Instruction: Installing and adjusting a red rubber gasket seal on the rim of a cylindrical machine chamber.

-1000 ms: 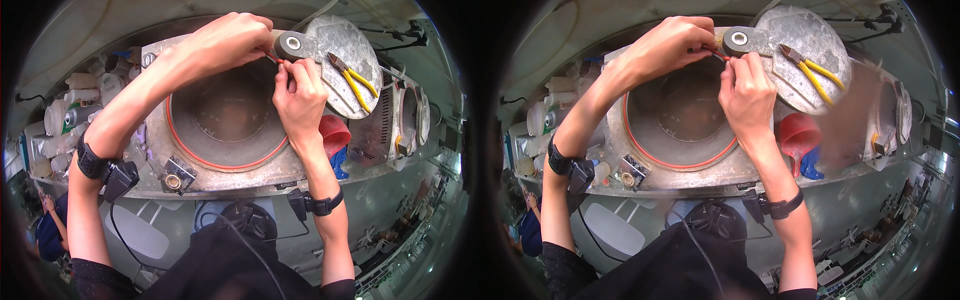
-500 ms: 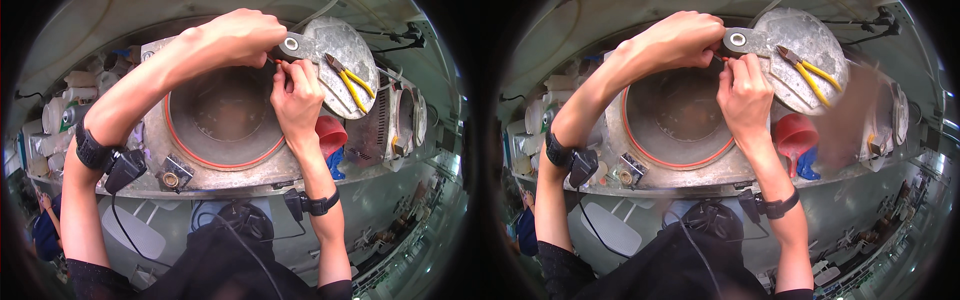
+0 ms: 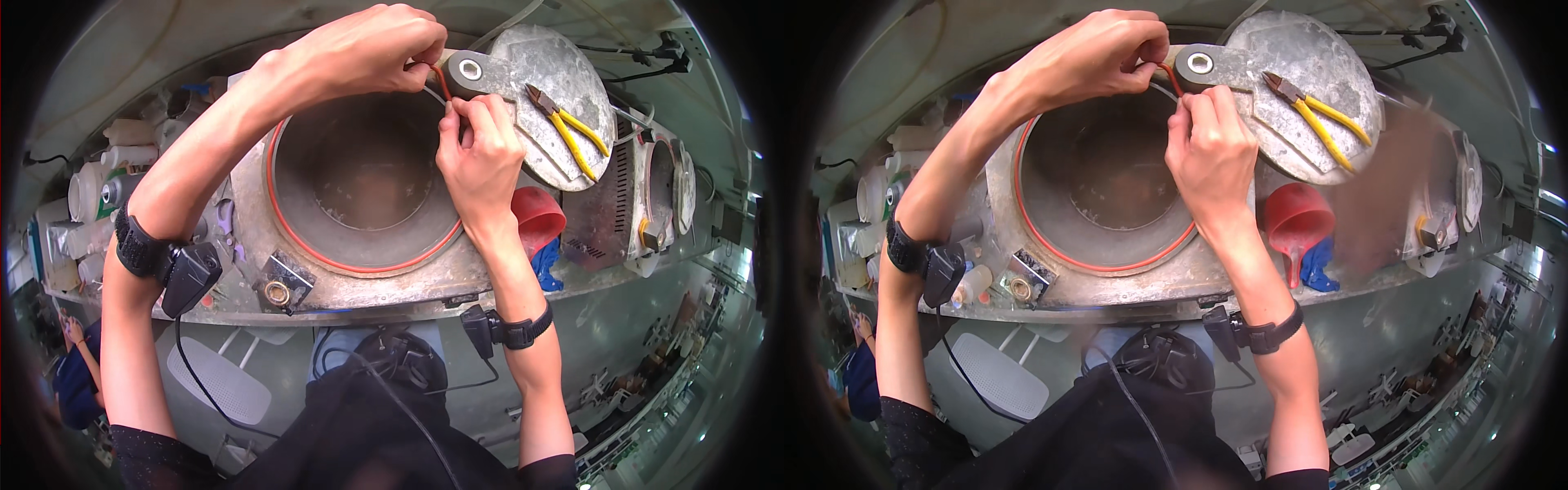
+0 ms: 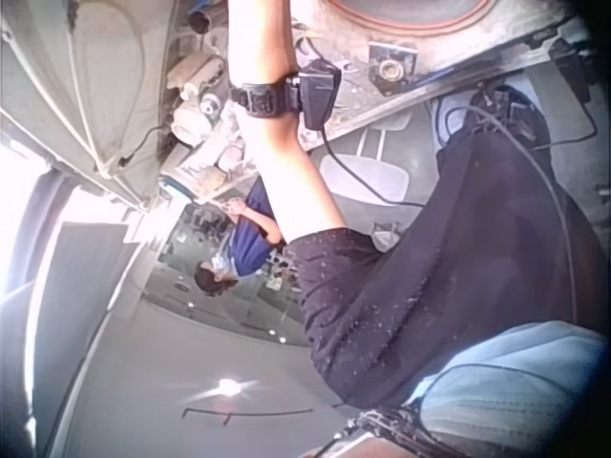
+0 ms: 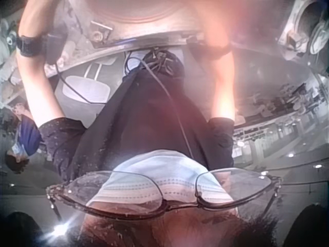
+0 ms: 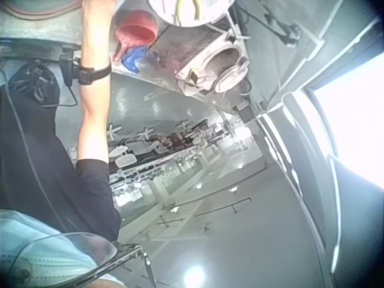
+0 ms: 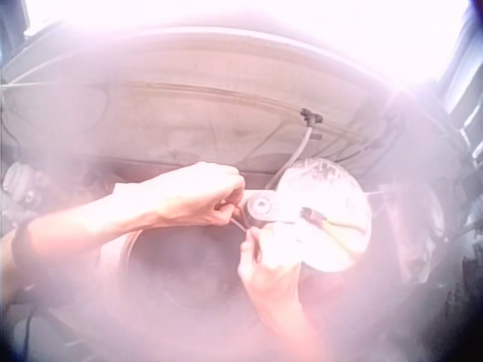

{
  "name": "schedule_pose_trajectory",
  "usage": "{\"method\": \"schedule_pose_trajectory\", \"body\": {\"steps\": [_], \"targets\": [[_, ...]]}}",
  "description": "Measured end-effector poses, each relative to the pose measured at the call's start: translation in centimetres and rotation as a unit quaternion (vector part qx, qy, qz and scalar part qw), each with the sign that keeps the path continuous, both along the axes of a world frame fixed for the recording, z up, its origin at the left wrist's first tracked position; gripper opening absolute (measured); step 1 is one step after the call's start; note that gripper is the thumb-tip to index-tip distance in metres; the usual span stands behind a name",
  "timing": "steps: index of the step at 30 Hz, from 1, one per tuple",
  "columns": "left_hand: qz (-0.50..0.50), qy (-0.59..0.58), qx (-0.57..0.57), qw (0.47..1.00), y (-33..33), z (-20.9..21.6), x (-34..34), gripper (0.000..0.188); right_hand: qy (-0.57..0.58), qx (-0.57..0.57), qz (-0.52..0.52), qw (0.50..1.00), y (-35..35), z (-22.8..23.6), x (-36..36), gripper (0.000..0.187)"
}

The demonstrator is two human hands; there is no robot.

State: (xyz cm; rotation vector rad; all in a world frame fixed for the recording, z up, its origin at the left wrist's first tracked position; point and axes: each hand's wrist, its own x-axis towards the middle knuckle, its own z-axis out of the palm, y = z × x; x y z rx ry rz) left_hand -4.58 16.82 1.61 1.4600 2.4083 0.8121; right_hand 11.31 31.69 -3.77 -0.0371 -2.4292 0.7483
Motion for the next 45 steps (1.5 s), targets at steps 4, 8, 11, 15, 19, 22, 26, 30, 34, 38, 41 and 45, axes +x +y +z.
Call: {"method": "schedule_pose_trajectory", "body": {"steps": [4,8,11,15,19,22,26,30,34,38,41,45], "targets": [[-0.062,0.034,0.082,0.994,-0.3,-0.9,-0.2,0.016,-0.012,-0.012,0.002,1.0,-0.1,0.2,0.1,0.009],[-0.049,0.062,0.111,0.991,-0.7,-1.7,0.1,0.017,-0.006,-0.009,0.005,1.0,0.1,0.1,0.0,0.01],[-0.066,0.027,0.153,0.986,-0.9,-2.6,0.8,0.015,-0.007,-0.013,-0.002,1.0,0.1,0.1,0.0,0.011],[-0.037,0.045,0.166,0.984,-1.1,-3.0,1.5,0.016,0.017,-0.008,-0.006,1.0,0.2,0.0,0.0,0.009],[-0.013,0.111,0.155,0.982,-1.1,-3.2,2.3,0.017,-0.013,-0.049,-0.014,0.999,0.0,0.6,0.0,0.008],[0.002,0.143,0.158,0.977,-1.0,-3.8,2.9,0.017,-0.003,-0.03,-0.02,0.999,-0.2,0.3,-0.1,0.008],[0.041,0.111,0.141,0.983,-1.4,-3.3,3.1,0.017,0.012,-0.03,-0.024,0.999,-0.5,0.2,-0.3,0.008],[0.015,0.14,0.138,0.98,-1.3,-3.1,3.0,0.018,0.014,-0.028,-0.028,0.999,-0.7,0.2,-0.5,0.008],[0.017,0.186,0.143,0.972,-1.0,-3.3,3.5,0.018,-0.006,-0.038,-0.025,0.999,-0.7,0.5,-0.6,0.008],[0.024,0.162,0.154,0.974,-1.3,-3.6,3.4,0.019,-0.006,-0.033,-0.014,0.999,-0.6,0.3,-1.0,0.007],[0.021,0.166,0.171,0.971,-1.3,-3.8,3.2,0.02,-0.002,-0.082,-0.009,0.997,-0.7,-0.1,-1.2,0.006],[0.023,0.16,0.197,0.967,-1.2,-4.2,3.0,0.021,-0.004,-0.067,-0.006,0.998,-0.9,0.1,-1.5,0.006]]}}
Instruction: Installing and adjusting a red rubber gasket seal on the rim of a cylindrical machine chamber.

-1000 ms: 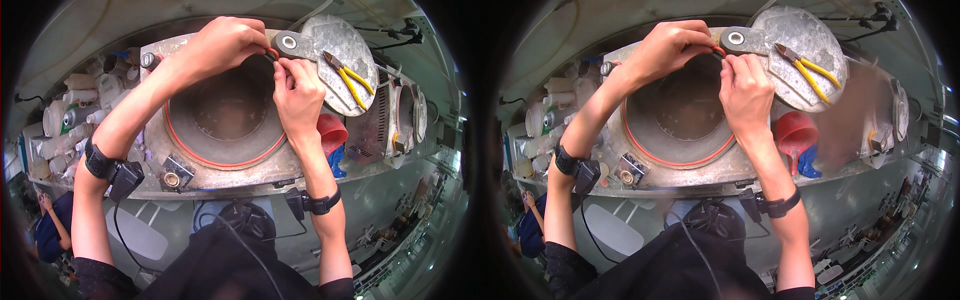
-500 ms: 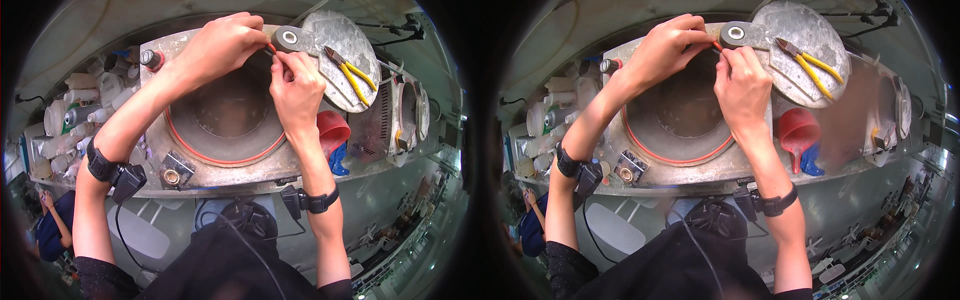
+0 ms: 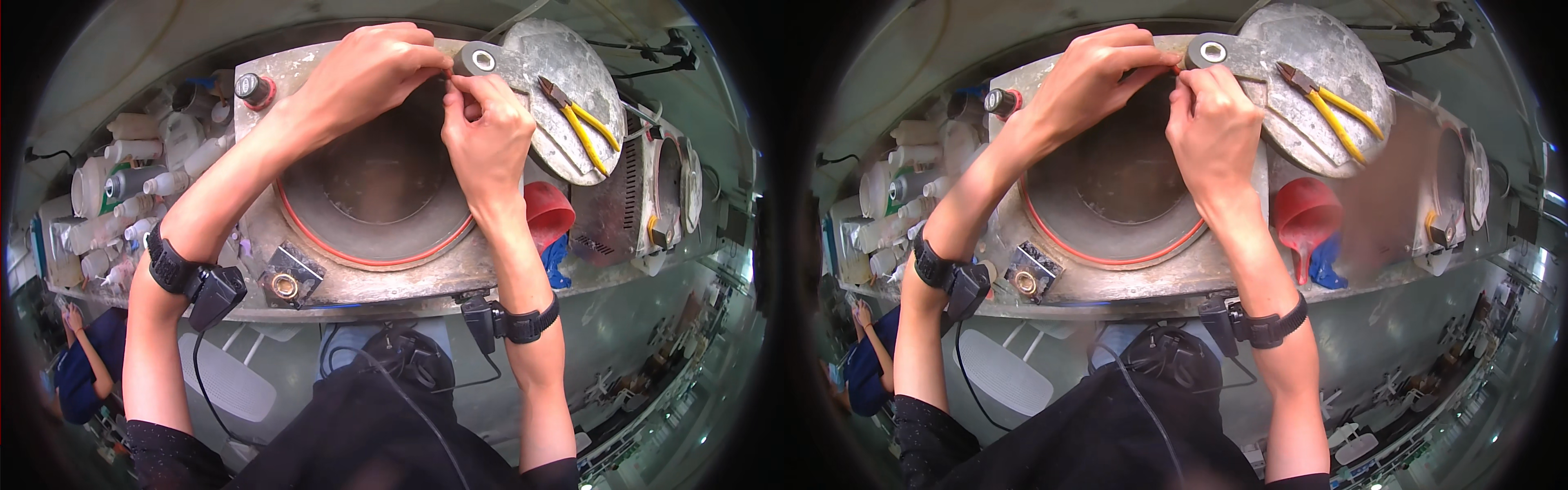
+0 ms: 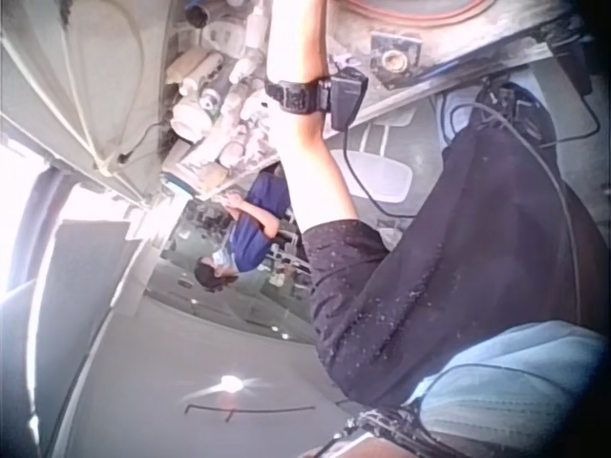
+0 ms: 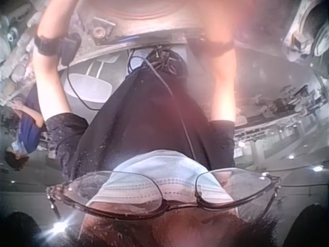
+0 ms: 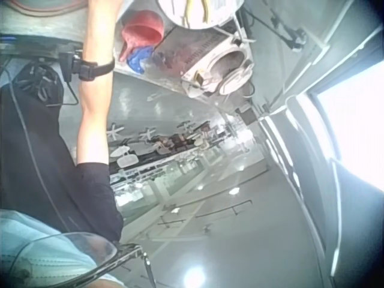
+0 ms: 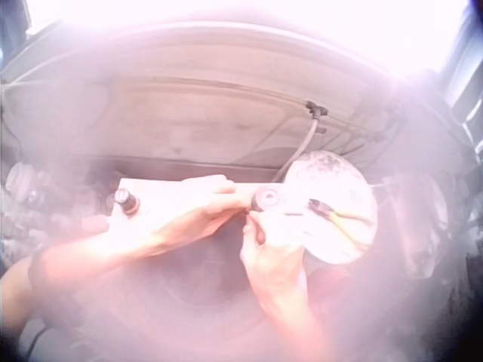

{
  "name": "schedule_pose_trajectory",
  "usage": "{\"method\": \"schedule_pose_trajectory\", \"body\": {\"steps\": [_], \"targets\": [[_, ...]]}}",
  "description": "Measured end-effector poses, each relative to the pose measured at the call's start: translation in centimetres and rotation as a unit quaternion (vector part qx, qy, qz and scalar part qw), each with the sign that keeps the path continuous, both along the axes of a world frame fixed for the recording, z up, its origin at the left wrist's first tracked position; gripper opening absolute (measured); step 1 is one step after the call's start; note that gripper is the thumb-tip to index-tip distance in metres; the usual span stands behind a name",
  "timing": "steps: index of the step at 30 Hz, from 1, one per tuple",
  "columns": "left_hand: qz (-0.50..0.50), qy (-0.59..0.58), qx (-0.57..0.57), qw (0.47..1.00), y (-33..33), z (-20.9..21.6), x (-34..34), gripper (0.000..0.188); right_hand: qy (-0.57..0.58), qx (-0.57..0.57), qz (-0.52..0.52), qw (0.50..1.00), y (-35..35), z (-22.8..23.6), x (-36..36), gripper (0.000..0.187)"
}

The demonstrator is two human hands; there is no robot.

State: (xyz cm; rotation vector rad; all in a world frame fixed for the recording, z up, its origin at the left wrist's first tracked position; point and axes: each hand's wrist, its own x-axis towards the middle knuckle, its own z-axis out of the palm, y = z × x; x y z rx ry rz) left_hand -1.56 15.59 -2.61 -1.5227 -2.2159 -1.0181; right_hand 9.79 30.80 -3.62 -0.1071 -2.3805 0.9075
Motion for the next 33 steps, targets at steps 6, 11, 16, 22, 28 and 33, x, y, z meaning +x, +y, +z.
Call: {"method": "schedule_pose_trajectory", "body": {"steps": [6,11,16,22,28,33], "targets": [[-0.014,0.01,0.01,1.0,0.2,-0.4,0.0,0.022,-0.006,0.088,0.005,0.996,-0.1,0.2,0.0,0.008],[-0.03,0.008,0.0,1.0,-0.2,-0.2,0.3,0.02,-0.013,0.046,-0.001,0.999,-0.2,0.3,0.2,0.006],[-0.025,-0.031,0.008,0.999,-0.3,-0.2,0.4,0.019,-0.008,0.065,0.004,0.998,0.0,0.4,0.0,0.005],[-0.015,-0.031,-0.006,0.999,-0.1,0.5,0.1,0.019,-0.005,0.083,0.007,0.997,-0.3,0.3,-0.4,0.007],[-0.005,0.009,-0.033,0.999,0.1,0.5,0.6,0.017,-0.006,0.095,0.024,0.995,-0.1,0.3,-0.5,0.008],[0.017,0.017,-0.062,0.998,0.2,0.7,0.7,0.016,-0.016,0.182,0.034,0.983,-0.3,0.9,-0.7,0.008]]}}
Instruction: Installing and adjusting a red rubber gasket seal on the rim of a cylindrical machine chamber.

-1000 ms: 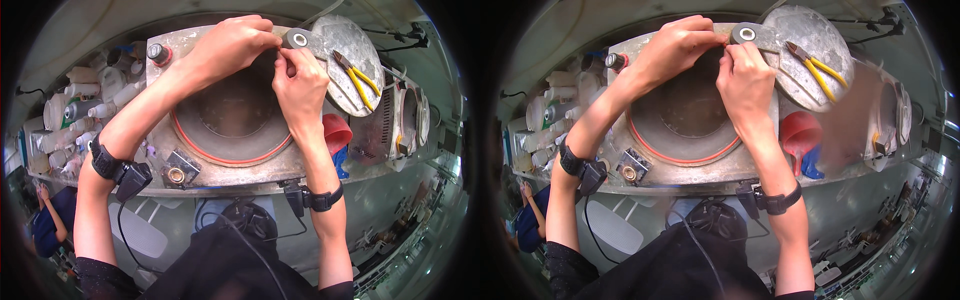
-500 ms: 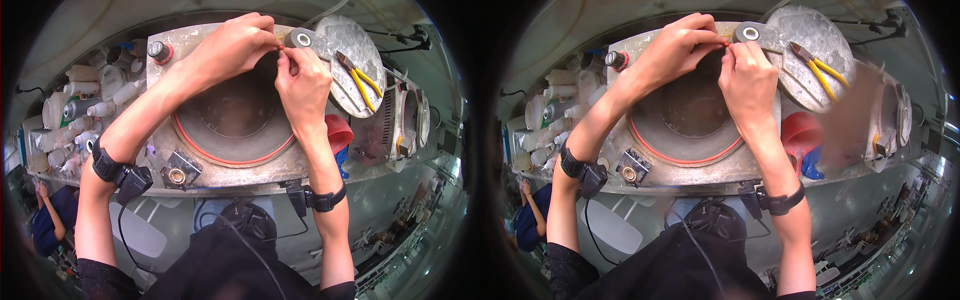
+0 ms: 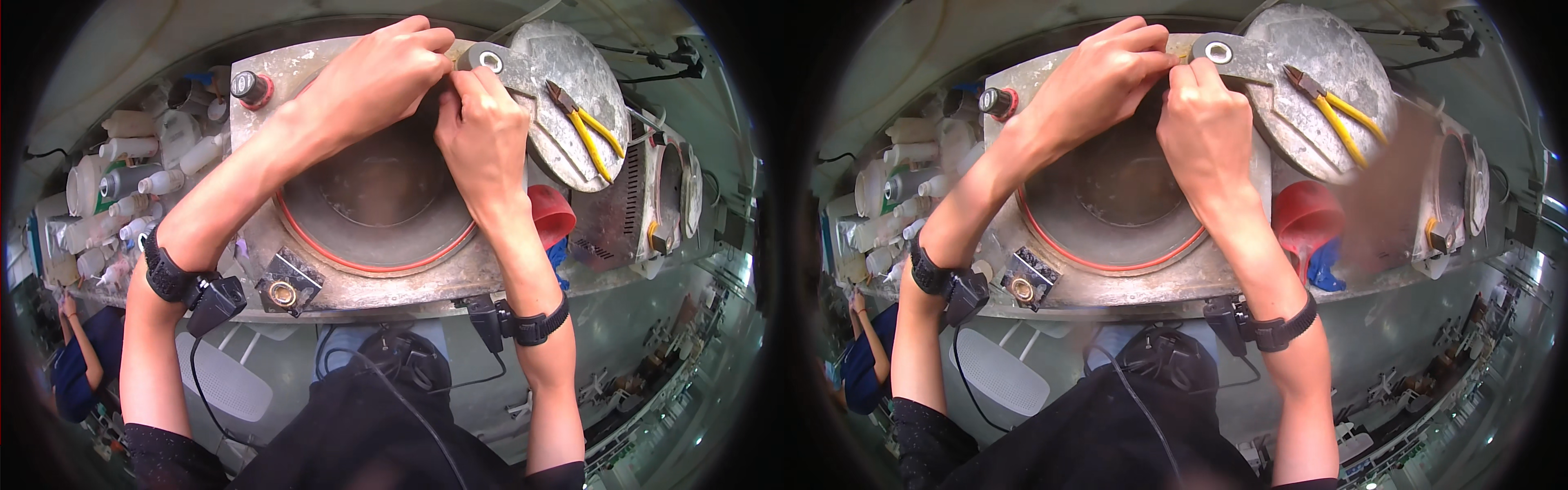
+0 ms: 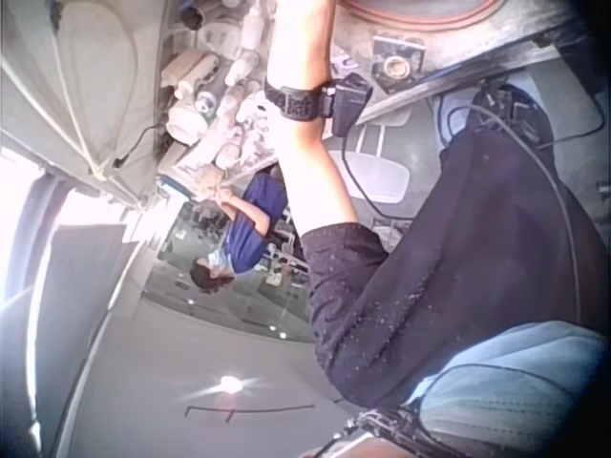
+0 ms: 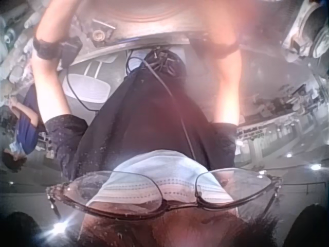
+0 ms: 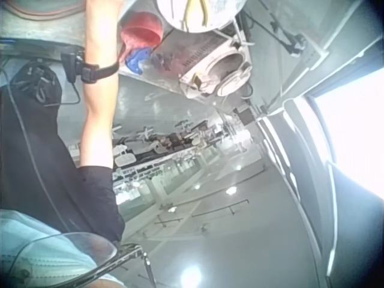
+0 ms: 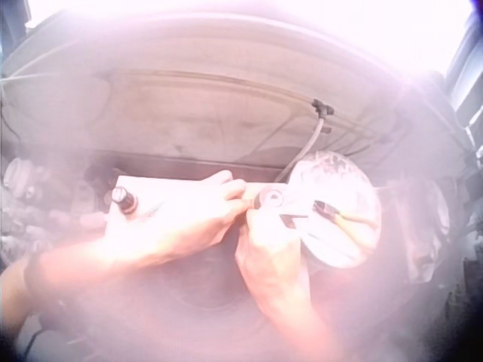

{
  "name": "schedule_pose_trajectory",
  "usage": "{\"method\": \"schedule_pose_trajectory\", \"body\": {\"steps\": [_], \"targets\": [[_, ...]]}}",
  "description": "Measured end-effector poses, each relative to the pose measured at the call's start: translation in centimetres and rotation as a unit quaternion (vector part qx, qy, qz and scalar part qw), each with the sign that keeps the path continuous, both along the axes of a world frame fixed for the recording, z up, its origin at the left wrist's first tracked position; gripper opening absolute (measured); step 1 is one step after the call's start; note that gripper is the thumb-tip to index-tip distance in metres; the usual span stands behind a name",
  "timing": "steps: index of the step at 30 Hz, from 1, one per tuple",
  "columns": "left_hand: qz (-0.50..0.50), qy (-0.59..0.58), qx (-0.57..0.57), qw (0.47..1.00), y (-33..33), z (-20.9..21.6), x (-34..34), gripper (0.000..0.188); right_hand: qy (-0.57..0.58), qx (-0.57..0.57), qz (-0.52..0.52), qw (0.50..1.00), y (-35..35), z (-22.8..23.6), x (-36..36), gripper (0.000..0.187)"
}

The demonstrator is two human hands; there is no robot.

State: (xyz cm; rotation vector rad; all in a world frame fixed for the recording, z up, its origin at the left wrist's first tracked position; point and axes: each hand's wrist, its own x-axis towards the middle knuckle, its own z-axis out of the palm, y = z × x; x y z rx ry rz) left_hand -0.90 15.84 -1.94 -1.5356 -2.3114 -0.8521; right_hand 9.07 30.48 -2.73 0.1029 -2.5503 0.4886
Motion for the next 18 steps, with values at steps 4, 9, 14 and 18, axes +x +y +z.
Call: {"method": "schedule_pose_trajectory", "body": {"steps": [4,9,14,18], "targets": [[-0.031,0.027,-0.027,0.999,0.0,0.2,-0.5,0.014,-0.025,0.073,0.01,0.997,0.0,0.3,-0.4,0.009],[-0.044,-0.005,0.002,0.999,-0.4,0.1,-0.5,0.013,-0.058,0.154,0.023,0.986,0.3,1.0,-0.7,0.011],[-0.036,-0.016,0.04,0.998,-0.7,-0.7,0.2,0.018,-0.075,0.161,0.034,0.984,0.3,1.3,-0.5,0.015],[-0.032,-0.029,0.048,0.998,-0.9,-0.5,0.1,0.02,-0.084,0.072,0.048,0.993,1.1,1.6,-0.7,0.009]]}}
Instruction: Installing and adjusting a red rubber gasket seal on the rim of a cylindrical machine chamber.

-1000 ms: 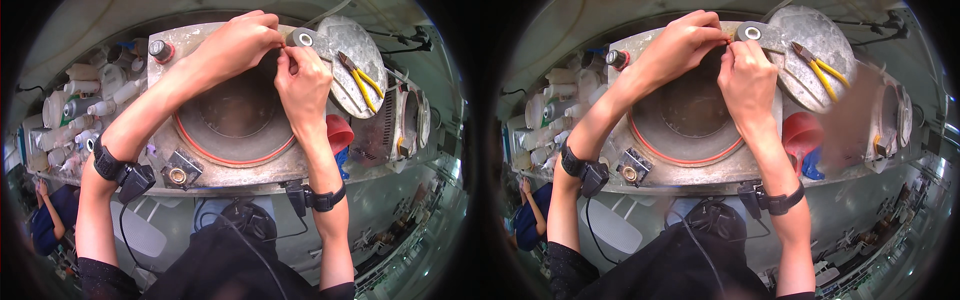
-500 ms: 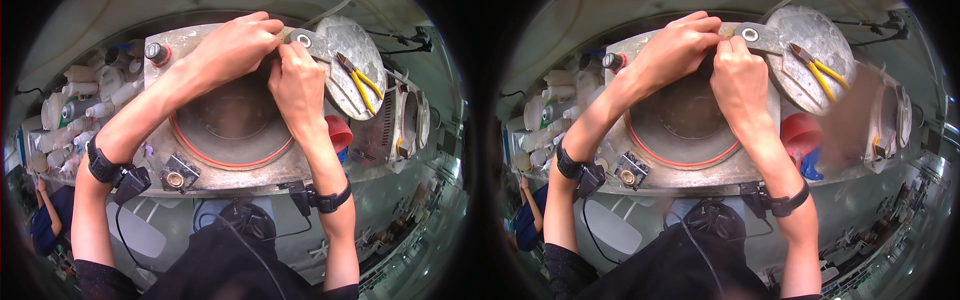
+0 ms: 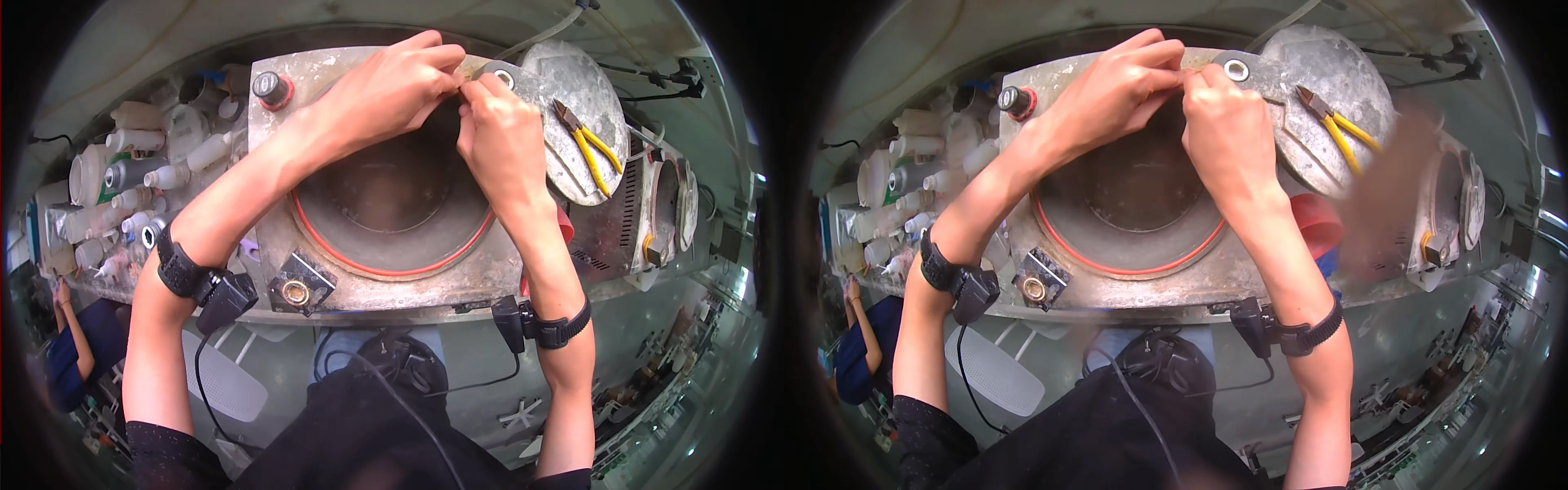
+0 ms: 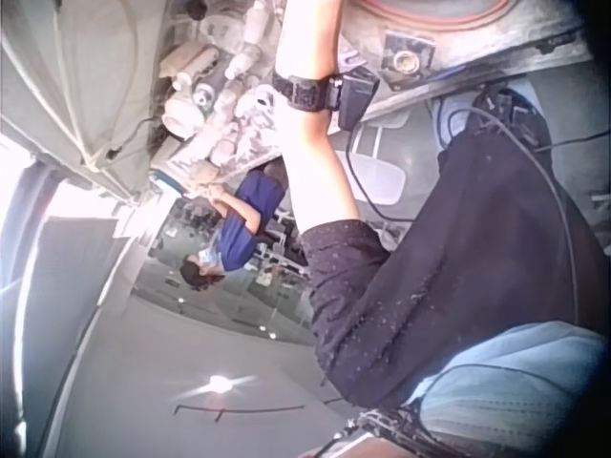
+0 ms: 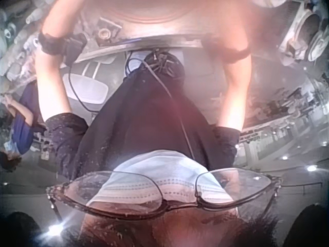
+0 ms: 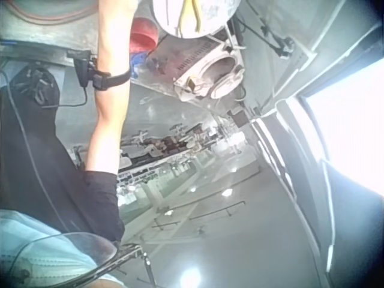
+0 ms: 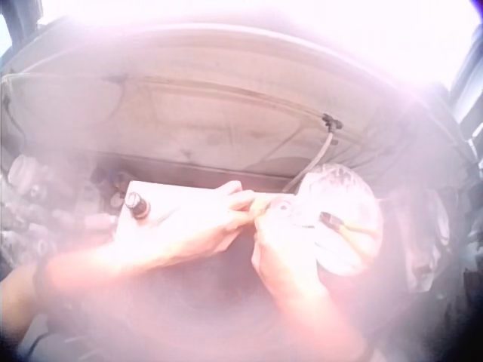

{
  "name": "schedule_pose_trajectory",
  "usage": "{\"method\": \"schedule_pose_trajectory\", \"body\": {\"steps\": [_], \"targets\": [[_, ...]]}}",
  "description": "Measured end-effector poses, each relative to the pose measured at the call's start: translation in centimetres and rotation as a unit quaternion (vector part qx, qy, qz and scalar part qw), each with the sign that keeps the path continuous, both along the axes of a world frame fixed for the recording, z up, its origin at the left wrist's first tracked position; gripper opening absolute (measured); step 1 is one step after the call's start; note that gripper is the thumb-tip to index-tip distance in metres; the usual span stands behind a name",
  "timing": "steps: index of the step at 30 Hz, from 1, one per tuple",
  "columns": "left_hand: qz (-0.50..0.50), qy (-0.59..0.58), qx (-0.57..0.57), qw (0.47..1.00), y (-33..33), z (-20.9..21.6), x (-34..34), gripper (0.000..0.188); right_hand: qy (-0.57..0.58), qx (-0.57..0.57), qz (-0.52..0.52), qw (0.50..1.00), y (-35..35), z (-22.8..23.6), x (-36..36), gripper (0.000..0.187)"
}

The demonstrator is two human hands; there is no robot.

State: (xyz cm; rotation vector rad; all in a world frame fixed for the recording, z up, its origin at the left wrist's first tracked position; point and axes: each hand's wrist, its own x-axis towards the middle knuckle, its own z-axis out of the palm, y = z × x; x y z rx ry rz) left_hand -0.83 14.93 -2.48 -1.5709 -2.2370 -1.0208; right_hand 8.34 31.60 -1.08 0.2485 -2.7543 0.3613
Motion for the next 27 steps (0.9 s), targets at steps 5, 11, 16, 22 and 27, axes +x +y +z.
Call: {"method": "schedule_pose_trajectory", "body": {"steps": [5,11,16,22,27], "targets": [[-0.028,-0.007,0.011,1.0,0.3,0.2,-1.1,0.02,0.005,-0.112,-0.01,0.994,0.0,0.1,0.2,0.01],[-0.023,-0.032,0.027,0.999,0.1,0.1,-1.5,0.019,0.026,-0.12,-0.034,0.992,-0.9,0.1,0.0,0.014],[-0.008,-0.035,0.006,0.999,0.2,0.5,-1.3,0.018,0.033,-0.04,-0.019,0.999,-0.7,0.1,-0.1,0.012],[-0.007,-0.051,0.004,0.999,0.0,0.3,-1.1,0.018,0.03,0.065,-0.016,0.997,-1.3,0.0,0.0,0.014],[-0.025,-0.096,0.034,0.995,-0.2,0.7,-1.8,0.018,0.011,0.107,-0.008,0.994,-1.7,-0.4,0.1,0.012]]}}
